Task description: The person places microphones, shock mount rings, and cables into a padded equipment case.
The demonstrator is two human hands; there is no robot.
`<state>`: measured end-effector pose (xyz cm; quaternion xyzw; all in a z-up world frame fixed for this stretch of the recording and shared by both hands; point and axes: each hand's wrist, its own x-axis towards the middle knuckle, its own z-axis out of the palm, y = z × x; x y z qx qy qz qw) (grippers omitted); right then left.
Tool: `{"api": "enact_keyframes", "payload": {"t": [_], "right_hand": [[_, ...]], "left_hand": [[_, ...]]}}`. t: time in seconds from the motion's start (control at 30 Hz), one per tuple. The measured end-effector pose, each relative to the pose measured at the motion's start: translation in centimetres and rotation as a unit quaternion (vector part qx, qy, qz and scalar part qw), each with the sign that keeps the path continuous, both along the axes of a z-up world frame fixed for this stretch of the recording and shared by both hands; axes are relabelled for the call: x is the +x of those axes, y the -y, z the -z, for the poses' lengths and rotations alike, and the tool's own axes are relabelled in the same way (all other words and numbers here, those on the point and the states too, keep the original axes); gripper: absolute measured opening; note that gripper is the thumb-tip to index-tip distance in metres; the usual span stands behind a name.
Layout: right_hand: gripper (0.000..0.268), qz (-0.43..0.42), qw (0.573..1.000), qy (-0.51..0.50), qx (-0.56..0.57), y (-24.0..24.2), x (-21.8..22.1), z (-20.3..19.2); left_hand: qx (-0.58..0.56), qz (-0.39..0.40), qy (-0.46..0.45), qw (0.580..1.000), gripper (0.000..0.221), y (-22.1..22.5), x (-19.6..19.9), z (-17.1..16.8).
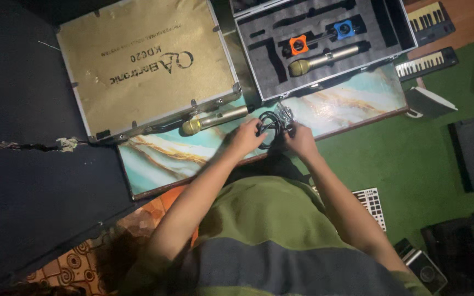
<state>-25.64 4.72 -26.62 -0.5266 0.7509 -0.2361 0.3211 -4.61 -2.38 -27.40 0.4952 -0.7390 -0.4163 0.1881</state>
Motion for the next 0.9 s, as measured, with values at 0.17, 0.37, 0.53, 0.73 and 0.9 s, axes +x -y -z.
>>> {"api": "enact_keyframes", "payload": {"t": [0.17,0.37,0.53,0.73,0.9], "right_hand": [[0.034,0.000,1.000,-0.009,-0.015,0.0,1.3,1.7],[0.043,0.000,0.997,-0.082,0.008,0.5,2.0,1.2],[0.036,-0.007,0.999,-0.045,-0.005,0.2,2.3,0.9],[0.036,0.014,0.996,-0.011,-0.093,-0.4,2.5,-2.1],[0.033,0.075,0.991,0.107,0.037,-0.7,2.8,-7.2]], "left_hand": [[0.020,0.012,0.078,0.997,0.044,0.2,-0.6,0.5],[-0.016,0.008,0.107,0.994,0.050,0.1,-1.2,3.3],[-0.011,-0.044,0.046,0.998,0.043,-0.5,-1.6,6.4],[0.066,-0.066,-0.064,0.994,0.023,0.0,-0.1,4.2],[0.266,-0.037,-0.220,0.938,0.019,0.7,0.8,1.1]]}}
